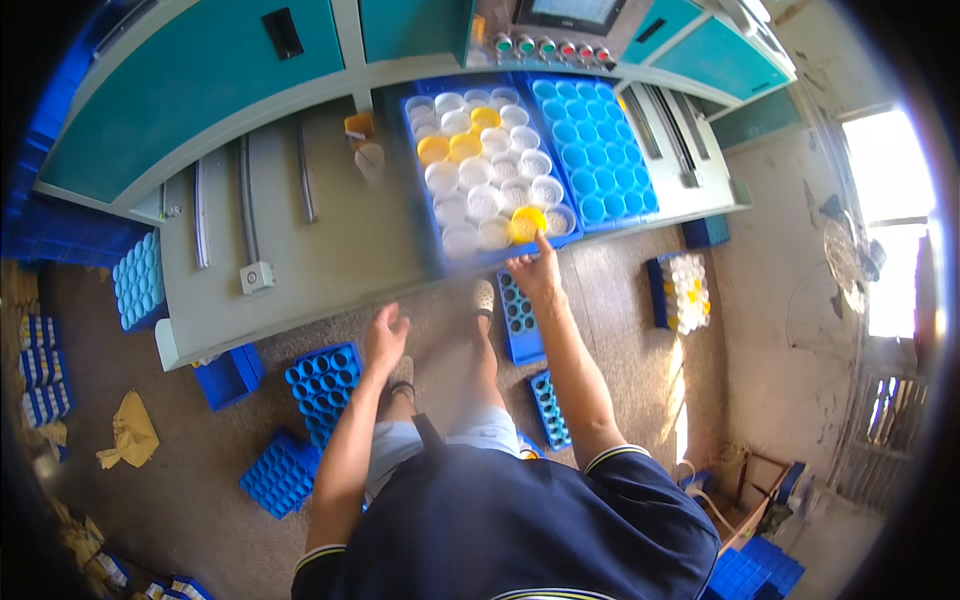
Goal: The person repeatedly picks up blue plastic trays and stacks blue and yellow-and-white striped plastic tubes into them from yellow baskets. The person also briefly handles papers on a workbench and uses a green tool to scrape the rim of a tray containing white and yellow tubes. The filled trays are placed on the floor or workbench.
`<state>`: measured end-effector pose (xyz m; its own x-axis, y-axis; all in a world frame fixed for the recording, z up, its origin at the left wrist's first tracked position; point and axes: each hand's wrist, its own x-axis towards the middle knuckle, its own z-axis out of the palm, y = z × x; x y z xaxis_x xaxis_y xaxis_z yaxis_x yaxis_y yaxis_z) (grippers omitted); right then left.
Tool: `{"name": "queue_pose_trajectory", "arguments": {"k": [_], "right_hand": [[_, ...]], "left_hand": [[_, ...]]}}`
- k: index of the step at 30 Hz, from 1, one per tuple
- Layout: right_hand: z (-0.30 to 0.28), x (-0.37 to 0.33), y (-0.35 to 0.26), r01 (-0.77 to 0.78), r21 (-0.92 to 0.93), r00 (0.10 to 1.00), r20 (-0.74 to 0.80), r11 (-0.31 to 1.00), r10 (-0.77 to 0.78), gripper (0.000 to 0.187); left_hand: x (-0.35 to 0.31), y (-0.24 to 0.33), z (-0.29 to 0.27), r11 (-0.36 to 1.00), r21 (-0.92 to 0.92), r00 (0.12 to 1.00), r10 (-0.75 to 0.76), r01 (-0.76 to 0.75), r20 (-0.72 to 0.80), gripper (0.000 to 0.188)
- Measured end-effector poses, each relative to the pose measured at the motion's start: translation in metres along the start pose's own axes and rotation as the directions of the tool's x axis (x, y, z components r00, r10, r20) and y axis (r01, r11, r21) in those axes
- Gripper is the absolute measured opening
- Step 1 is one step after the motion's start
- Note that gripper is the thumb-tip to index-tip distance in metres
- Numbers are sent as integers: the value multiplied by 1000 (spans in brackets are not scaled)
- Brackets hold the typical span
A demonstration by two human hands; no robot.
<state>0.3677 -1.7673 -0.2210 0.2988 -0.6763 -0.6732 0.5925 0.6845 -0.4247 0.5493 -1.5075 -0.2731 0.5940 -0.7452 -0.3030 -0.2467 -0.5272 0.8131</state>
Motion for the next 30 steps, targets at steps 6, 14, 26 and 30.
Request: {"name": "queue_pose_trajectory", "arguments": {"k": [6, 14, 26, 30], "right_hand": [[-58, -114, 20, -115, 64, 993, -25, 991, 117, 55], [-255, -248, 86, -73, -425, 928, -360, 902, -95, 34], [-470, -316, 199, -395, -243, 639, -766, 886, 74, 30], [-579, -221, 272, -401, -244, 660, -745, 883, 94, 34]], "left_hand": [[-4, 24, -5, 937, -326, 991, -100, 124, 87, 49], [-41, 39, 69, 971, -57, 879, -184, 232, 439, 38], [-225, -198, 194, 800, 384, 708, -592, 460, 385, 40], [-196, -320, 263, 765, 291, 689, -643, 574, 334, 34]]}}
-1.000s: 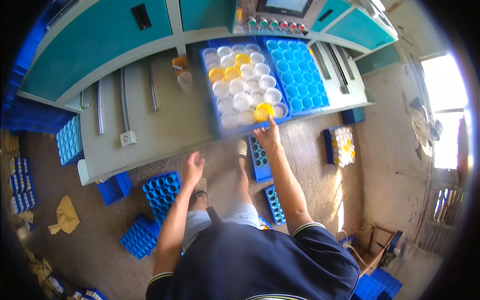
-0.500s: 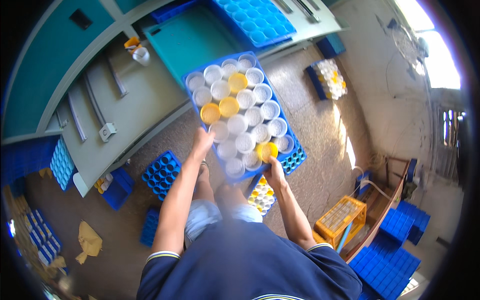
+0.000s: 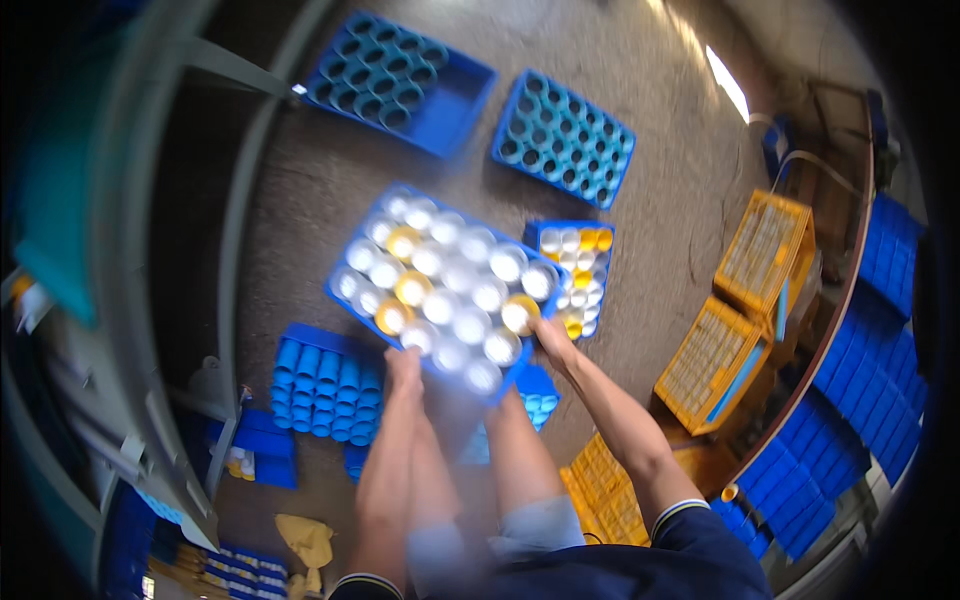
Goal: The person repeatedly picks up blue plastic trays and stacks blue and yellow-and-white striped plastic tubes into them from yellow baskets. The person also briefly handles papers on a workbench and uses a green tool to scrape the rim of a tray containing white and yellow tubes. The filled trays are placed on the floor or workbench.
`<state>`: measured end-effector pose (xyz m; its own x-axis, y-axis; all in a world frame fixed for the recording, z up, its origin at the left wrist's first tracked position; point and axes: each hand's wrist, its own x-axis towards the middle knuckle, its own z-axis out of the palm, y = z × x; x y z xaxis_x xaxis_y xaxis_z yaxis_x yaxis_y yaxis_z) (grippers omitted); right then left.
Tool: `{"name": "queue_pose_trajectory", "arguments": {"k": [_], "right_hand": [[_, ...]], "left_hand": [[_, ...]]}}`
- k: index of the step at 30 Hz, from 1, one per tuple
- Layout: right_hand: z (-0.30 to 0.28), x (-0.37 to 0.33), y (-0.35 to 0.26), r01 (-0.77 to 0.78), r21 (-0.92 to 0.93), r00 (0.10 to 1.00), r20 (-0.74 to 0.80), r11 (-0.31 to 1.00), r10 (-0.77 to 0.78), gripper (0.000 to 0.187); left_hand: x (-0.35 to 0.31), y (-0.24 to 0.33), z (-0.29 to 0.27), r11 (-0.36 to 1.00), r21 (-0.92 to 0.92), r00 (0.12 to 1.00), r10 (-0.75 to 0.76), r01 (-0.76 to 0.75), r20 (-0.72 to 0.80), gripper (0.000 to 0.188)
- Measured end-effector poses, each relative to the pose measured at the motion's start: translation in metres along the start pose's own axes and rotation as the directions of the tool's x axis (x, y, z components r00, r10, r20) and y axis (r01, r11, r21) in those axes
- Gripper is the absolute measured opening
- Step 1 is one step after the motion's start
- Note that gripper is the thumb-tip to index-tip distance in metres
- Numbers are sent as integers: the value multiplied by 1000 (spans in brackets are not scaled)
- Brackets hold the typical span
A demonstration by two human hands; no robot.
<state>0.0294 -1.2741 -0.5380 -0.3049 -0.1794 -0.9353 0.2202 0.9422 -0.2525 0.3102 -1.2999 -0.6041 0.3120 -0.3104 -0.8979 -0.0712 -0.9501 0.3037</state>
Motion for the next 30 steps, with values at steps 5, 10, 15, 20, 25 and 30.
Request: {"name": "queue_pose_trajectory", "arguments": {"k": [5, 10, 15, 20, 25, 30], "right_hand": [[73, 153, 47, -51, -135, 997, -63, 990, 42, 46], [151, 226, 53, -12, 367, 993, 112, 930, -31, 50], [160, 251, 73, -20, 730, 987, 124, 683, -104, 60], [75, 216, 206, 107, 666, 832, -466, 738, 300, 14], [-47, 213, 343, -305, 592, 444, -605, 746, 661, 51], [-105, 254, 398, 0, 895, 852, -234, 447, 468, 79]], "left_hand": [[154, -24, 14, 992, -46, 991, -118, 115, -64, 39], [277, -20, 5, 977, -198, 994, -90, 75, -69, 29], [346, 11, -20, 970, -144, 973, -175, 196, 150, 30], [295, 32, -49, 966, 149, 967, -229, 212, 111, 49], [219, 29, -15, 571, 816, 989, -45, -90, 140, 48], [165, 32, 64, 397, 851, 911, -78, -343, 404, 47]]}}
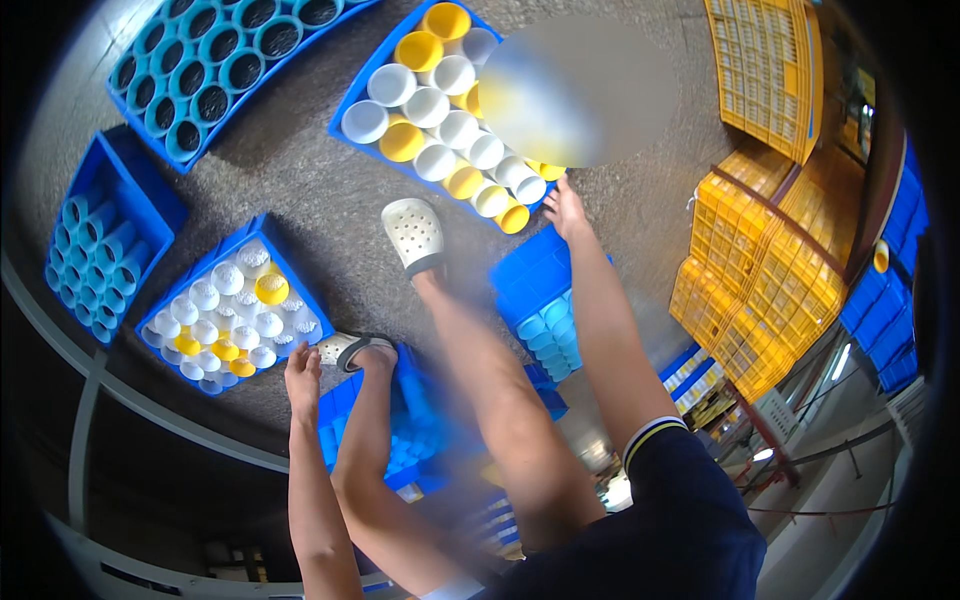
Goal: The person repeatedly picks up blue plastic trays and stacks blue and yellow-and-white striped plastic tubes into them from yellow baskets. The person also briefly handles papers on a workbench and uses a green tool to scrape the rim of a tray containing white and yellow tubes. The filled trays are placed on the floor or workbench.
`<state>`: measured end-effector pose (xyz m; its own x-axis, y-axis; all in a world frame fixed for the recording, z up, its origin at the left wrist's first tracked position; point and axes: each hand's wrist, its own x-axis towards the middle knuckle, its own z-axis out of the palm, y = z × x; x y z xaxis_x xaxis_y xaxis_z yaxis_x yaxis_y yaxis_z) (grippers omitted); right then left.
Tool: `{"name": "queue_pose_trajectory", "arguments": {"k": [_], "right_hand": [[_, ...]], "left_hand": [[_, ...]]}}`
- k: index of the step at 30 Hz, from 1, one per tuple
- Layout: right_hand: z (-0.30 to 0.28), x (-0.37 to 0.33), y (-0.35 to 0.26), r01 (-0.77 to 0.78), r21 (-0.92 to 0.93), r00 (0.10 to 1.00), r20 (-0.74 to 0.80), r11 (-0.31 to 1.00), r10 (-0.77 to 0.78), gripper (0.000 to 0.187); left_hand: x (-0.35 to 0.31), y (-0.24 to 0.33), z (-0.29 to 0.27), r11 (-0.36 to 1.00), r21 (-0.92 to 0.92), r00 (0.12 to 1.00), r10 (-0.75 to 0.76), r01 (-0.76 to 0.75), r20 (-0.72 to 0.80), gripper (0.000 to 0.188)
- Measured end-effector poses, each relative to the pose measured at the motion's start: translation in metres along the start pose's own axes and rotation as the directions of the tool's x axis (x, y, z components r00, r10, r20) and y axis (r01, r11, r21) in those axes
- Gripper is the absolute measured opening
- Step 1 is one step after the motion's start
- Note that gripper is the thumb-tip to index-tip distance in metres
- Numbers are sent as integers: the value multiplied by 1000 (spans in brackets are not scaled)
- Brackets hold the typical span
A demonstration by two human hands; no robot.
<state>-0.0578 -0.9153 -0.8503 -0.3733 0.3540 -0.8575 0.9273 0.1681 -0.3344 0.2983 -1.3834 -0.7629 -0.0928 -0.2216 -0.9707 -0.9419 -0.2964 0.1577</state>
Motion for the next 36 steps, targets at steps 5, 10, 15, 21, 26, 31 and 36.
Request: {"name": "queue_pose_trajectory", "arguments": {"k": [5, 10, 15, 21, 26, 31, 36], "right_hand": [[23, -15, 15, -136, -56, 978, -170, 989, 125, 72], [35, -126, -30, 23, -284, 906, -399, 959, -140, 52], [-65, -229, -139, 96, -335, 955, -236, 937, -182, 38], [-208, -340, -287, 161, -413, 981, -30, 897, -190, 60], [-240, -426, -427, 466, -221, 877, -17, 857, -481, 69], [-205, -464, -557, 658, -675, 275, -196, 333, -941, 53], [-155, -447, -702, 744, -629, 193, -122, 226, -974, 44]], "left_hand": [[-56, 94, 21, 997, -24, 997, 72, -72, 0, 46], [-142, 212, 31, 991, 72, 993, 114, -112, -25, 43], [-202, 350, 46, 931, 147, 937, 346, -335, -57, 45], [-311, 517, 98, 736, 459, 866, 447, -498, 224, 57], [-467, 616, 93, 548, 511, 692, 709, -662, 137, 58], [-511, 683, 61, 690, 259, 736, 650, -676, 191, 42], [-505, 750, 47, 722, 98, 729, 680, -684, 77, 30]]}}
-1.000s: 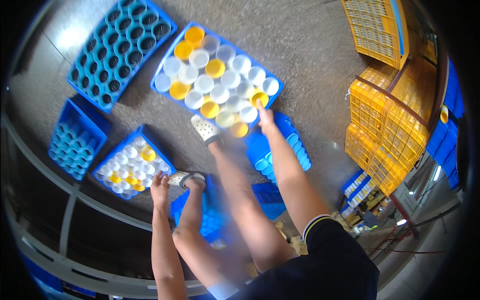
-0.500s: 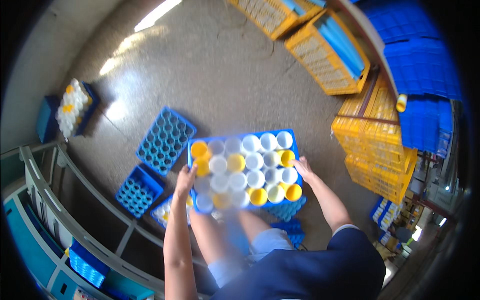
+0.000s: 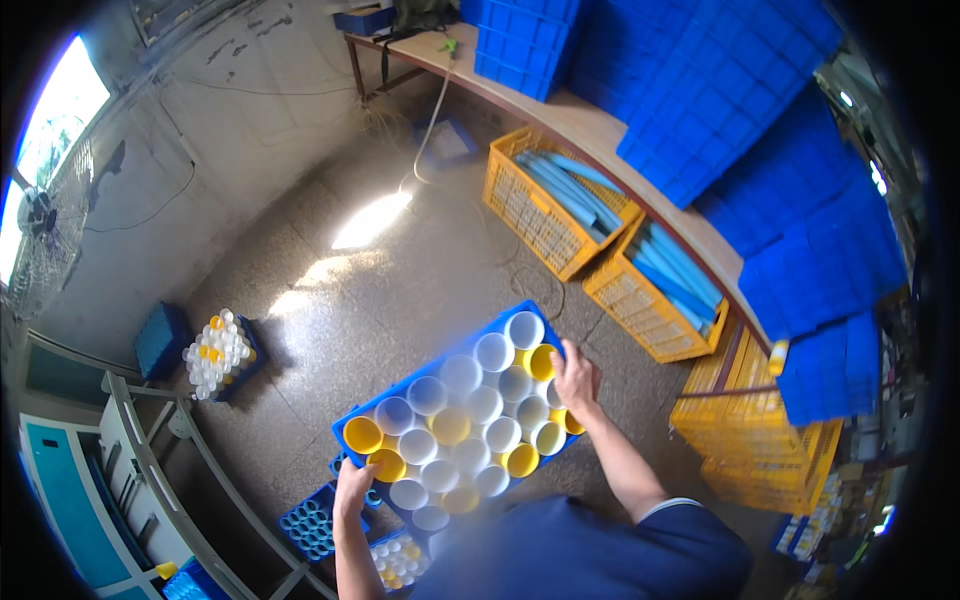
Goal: The person repeatedly picks up blue plastic trays and stacks blue and yellow-and-white striped plastic tubes into them from yellow baskets. The person also briefly handles papers on a workbench and uses a green tool to scrape the rim of a tray containing white and yellow tubes. The filled trays are placed on the floor or workbench.
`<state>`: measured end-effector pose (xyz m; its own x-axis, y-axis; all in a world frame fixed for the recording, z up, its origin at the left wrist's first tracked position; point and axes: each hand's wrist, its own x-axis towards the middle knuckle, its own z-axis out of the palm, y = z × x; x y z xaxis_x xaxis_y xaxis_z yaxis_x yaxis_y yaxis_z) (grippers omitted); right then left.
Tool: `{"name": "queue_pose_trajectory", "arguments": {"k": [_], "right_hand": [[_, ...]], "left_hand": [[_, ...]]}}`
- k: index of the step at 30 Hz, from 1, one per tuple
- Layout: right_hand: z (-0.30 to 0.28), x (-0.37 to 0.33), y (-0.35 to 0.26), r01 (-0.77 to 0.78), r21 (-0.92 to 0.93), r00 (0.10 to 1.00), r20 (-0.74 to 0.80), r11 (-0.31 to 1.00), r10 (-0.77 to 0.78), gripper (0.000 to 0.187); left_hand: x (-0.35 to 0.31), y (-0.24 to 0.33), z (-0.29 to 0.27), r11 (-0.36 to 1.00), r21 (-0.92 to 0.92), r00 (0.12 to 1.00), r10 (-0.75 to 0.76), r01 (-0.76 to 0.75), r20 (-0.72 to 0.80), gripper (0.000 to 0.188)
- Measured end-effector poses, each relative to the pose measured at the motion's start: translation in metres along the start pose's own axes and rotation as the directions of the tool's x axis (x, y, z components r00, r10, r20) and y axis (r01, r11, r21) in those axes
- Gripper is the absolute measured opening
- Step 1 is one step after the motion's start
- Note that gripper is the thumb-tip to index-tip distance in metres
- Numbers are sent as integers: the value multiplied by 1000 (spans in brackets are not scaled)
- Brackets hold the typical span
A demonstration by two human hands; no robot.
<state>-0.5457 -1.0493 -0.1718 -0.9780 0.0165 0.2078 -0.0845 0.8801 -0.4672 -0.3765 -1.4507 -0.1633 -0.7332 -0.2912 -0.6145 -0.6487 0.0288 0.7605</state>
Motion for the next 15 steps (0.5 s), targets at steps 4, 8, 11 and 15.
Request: {"name": "queue_pose_trajectory", "arguments": {"k": [4, 8, 11, 15], "right_hand": [[38, 123, -26, 99, 8, 987, 123, 995, -99, 38], [79, 257, -51, 118, 206, 964, 210, 971, -162, 32], [121, 369, -58, 52, 260, 958, 260, 964, -122, 30], [206, 571, -57, 143, 285, 967, 164, 948, -196, 34]], "left_hand": [[43, 51, -11, 983, -79, 983, -169, 164, -65, 33], [103, 88, -23, 962, -191, 957, -230, 196, -174, 31], [158, 103, -30, 962, -198, 911, -247, 189, -331, 30], [236, 141, -12, 950, -104, 737, -294, 293, -609, 33]]}}
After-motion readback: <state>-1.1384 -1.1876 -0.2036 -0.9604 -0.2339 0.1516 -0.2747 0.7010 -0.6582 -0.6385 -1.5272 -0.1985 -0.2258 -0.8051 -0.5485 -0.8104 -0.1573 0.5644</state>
